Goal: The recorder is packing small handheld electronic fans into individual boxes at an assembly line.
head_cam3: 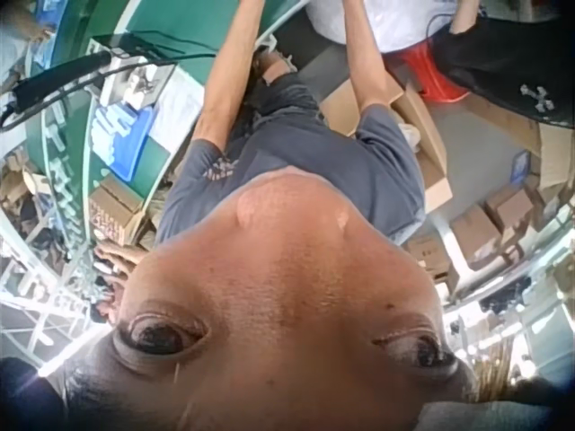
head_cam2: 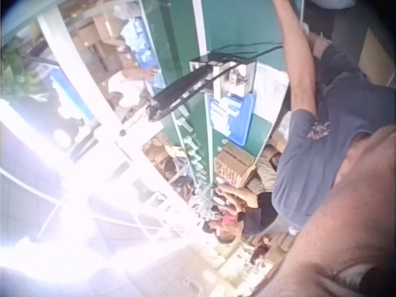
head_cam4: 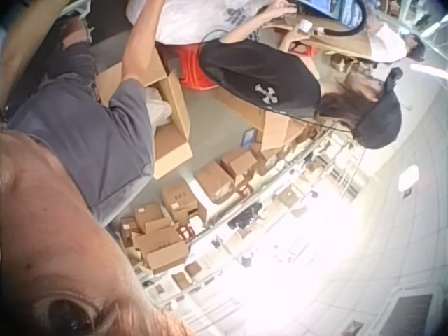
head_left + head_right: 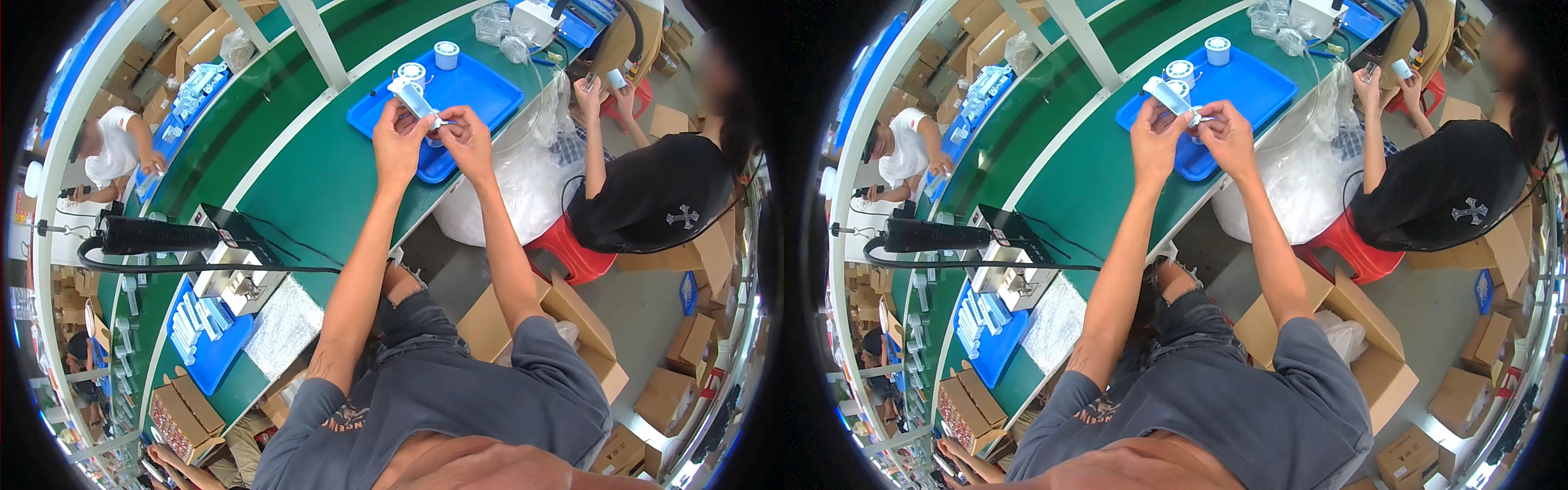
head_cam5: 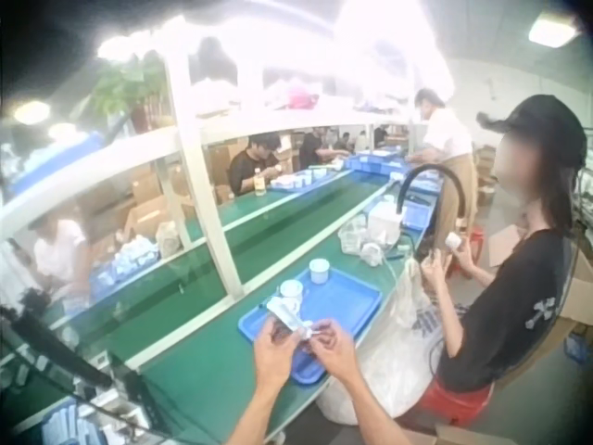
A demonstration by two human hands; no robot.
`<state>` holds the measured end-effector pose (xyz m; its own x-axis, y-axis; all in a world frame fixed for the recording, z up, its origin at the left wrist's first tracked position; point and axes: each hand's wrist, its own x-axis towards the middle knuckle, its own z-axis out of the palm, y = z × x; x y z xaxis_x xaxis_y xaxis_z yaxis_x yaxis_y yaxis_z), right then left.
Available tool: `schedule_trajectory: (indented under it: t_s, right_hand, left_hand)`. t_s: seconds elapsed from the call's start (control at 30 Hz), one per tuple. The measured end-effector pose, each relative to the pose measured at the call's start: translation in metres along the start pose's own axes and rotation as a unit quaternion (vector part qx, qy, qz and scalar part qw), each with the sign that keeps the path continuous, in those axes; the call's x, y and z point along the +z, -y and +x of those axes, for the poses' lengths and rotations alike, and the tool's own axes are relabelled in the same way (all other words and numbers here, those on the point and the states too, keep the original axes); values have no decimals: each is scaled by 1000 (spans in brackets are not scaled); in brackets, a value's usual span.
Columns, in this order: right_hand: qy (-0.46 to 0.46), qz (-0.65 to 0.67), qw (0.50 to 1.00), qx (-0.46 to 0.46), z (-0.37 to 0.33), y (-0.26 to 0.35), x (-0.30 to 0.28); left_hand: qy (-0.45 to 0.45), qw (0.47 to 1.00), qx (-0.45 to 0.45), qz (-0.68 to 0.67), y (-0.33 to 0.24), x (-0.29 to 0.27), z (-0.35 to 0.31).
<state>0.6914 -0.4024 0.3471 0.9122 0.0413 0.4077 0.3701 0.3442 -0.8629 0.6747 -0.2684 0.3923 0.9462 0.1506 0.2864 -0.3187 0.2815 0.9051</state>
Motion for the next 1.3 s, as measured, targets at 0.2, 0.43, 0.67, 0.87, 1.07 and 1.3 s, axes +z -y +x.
schedule_trajectory:
  t_s: [0.2, 0.43, 0.67, 0.87, 1.07, 1.3]
  right_hand:
    - [61, -265, 961, -56, 32, 32, -14]
    - [63, -319, 945, -35, 51, 35, -40]
    - [34, -234, 970, 51, 41, 40, -41]
    - [22, -247, 969, -7, 34, 34, -35]
    - [31, -306, 950, -62, 33, 35, -38]
    - [82, -373, 920, -88, 36, 36, -35]
  left_hand:
    - [74, 975, 42, 203, 1, 5, 6]
    - [122, 897, 116, 409, 13, -15, 10]
    - [118, 865, 47, 485, 16, 6, 3]
    - [115, 899, 57, 419, 25, -13, 7]
    - [138, 924, -23, 356, 13, -7, 9]
    - [119, 943, 24, 310, 22, -10, 10]
